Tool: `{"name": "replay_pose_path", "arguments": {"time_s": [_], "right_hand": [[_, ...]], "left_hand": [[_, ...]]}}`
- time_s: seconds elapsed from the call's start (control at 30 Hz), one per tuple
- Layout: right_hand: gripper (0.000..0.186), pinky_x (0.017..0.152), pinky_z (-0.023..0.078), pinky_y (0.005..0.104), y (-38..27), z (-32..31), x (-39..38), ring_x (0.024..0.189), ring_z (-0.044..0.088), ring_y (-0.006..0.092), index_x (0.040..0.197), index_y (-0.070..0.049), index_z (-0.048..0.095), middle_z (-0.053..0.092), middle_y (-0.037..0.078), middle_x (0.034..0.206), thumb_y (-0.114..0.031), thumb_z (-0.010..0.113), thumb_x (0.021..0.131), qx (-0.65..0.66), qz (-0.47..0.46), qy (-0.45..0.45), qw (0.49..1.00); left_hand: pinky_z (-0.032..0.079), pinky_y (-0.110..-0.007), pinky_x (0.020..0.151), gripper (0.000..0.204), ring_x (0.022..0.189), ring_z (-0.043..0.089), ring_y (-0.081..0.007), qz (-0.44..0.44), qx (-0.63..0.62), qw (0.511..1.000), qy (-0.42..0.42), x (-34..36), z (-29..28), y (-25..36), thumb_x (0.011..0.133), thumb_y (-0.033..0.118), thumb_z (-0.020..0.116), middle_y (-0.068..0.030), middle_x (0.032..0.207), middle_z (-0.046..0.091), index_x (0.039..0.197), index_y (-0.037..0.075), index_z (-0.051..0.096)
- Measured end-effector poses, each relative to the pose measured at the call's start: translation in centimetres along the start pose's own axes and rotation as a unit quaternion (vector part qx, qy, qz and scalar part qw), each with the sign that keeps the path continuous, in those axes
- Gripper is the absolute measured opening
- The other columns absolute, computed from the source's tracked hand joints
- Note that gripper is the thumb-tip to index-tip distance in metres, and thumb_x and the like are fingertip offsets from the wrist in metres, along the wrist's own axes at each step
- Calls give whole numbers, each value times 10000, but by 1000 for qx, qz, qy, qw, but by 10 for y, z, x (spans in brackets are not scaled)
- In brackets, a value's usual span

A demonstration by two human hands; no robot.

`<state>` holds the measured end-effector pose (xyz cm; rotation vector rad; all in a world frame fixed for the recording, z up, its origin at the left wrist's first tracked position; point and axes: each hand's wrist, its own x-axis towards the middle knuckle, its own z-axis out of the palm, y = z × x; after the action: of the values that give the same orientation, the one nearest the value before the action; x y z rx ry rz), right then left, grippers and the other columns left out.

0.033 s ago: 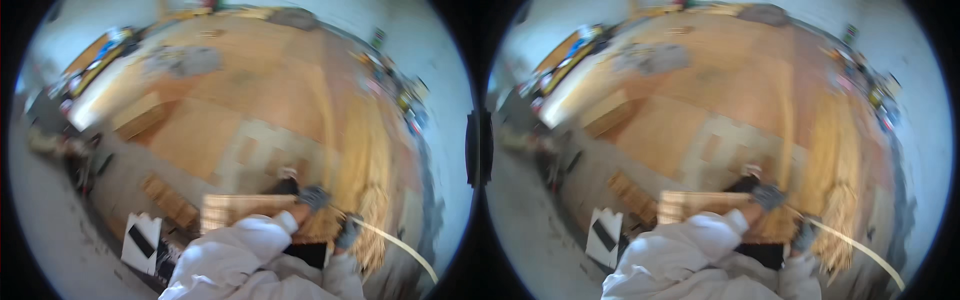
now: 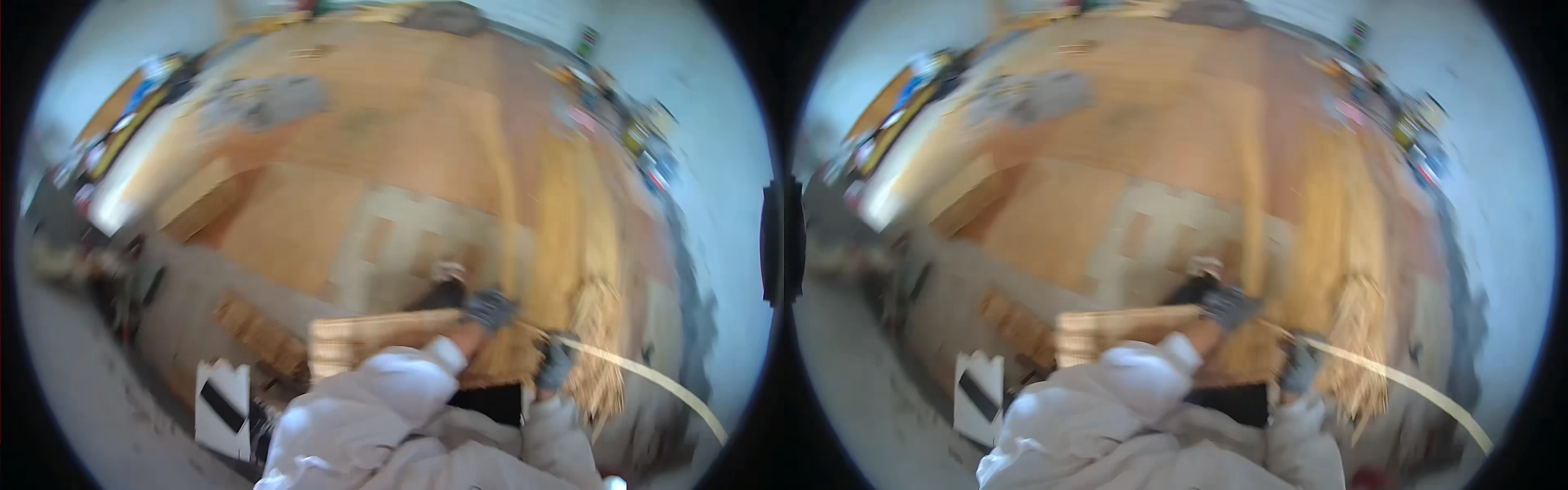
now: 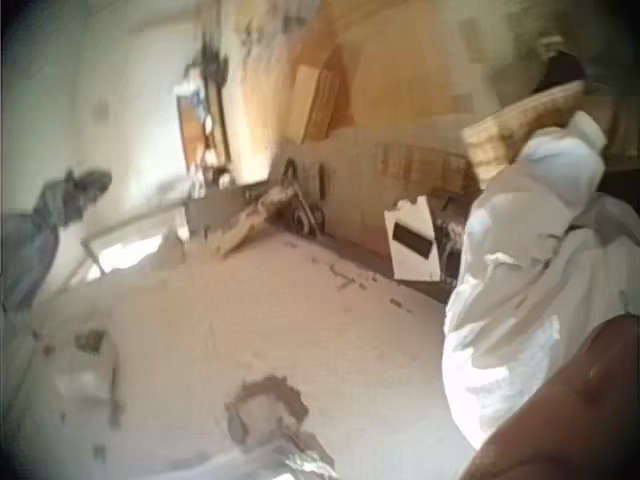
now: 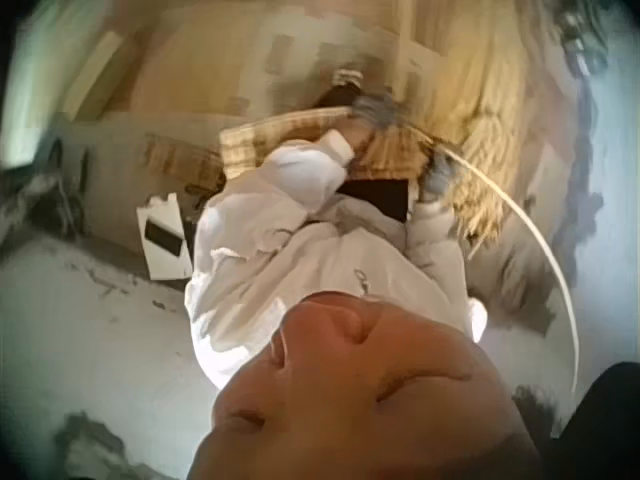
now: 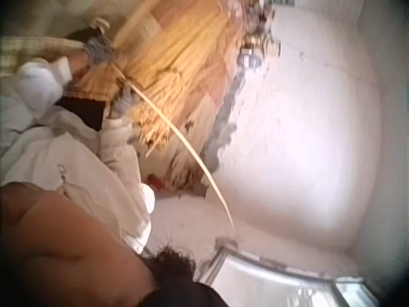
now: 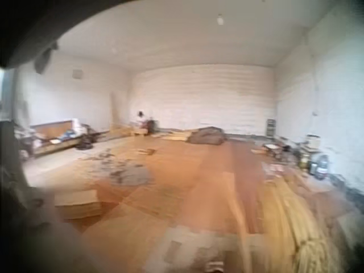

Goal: The person weaves a basket using thin reeds, interlacing them through a partially completed basket frame held on their lap. They repeatedly pull reeds through the weave and use a metal tool to tighten the structure.

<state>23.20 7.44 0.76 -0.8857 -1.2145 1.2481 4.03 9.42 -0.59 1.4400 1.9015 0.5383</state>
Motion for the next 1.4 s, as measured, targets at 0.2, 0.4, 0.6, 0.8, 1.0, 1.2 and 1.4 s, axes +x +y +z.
{"name": "replay_pose_path", "arguments": {"time_s": [0.2,0.4,0.6,0.8,1.0,1.2,1.4], "right_hand": [[113,629,579,318,-2,-36,47,748,642,192,900,-28,558,623,94,842,-41,638,821,74,122,24,990],[111,644,605,365,24,-52,60,755,650,224,890,-5,566,629,108,841,-21,645,814,114,178,16,977],[96,664,581,319,23,-44,61,770,625,175,875,-14,574,602,65,820,-34,652,822,153,208,-21,966],[119,651,546,265,21,-39,65,733,605,138,854,-21,566,591,54,803,-56,673,814,119,206,-53,970],[116,648,502,286,19,-33,76,687,570,132,866,-39,568,562,34,757,-108,657,838,118,166,-76,976],[362,450,344,275,24,-16,93,465,367,98,718,-158,465,380,-53,564,-462,495,912,564,61,-73,820],[510,362,302,302,6,9,93,362,301,123,592,-187,373,304,-30,464,-553,319,944,756,279,164,569]], "left_hand": [[512,-360,625,504,694,657,-247,1,-128,982,138,-7,-3,-29,672,457,761,-149,778,673,883,11,657],[500,-279,600,313,645,602,-159,-42,-195,977,70,-4,3,-16,706,178,779,-86,741,640,899,5,604],[521,-273,606,307,644,632,-147,-25,-270,961,56,-12,-1,-13,702,168,798,-88,728,663,902,15,624],[520,-260,600,333,634,624,-139,-45,-245,967,47,-8,-6,4,661,159,827,-81,732,658,879,16,619],[516,-262,592,337,624,619,-136,-46,-254,964,69,0,1,5,658,170,831,-78,718,653,870,19,617],[516,-273,591,308,615,620,-140,-43,-323,944,60,-5,-2,0,674,172,819,-76,709,653,860,19,627],[521,-277,579,282,600,631,-149,-61,-294,950,82,-6,-3,18,678,164,811,-83,704,660,837,15,632]]}}
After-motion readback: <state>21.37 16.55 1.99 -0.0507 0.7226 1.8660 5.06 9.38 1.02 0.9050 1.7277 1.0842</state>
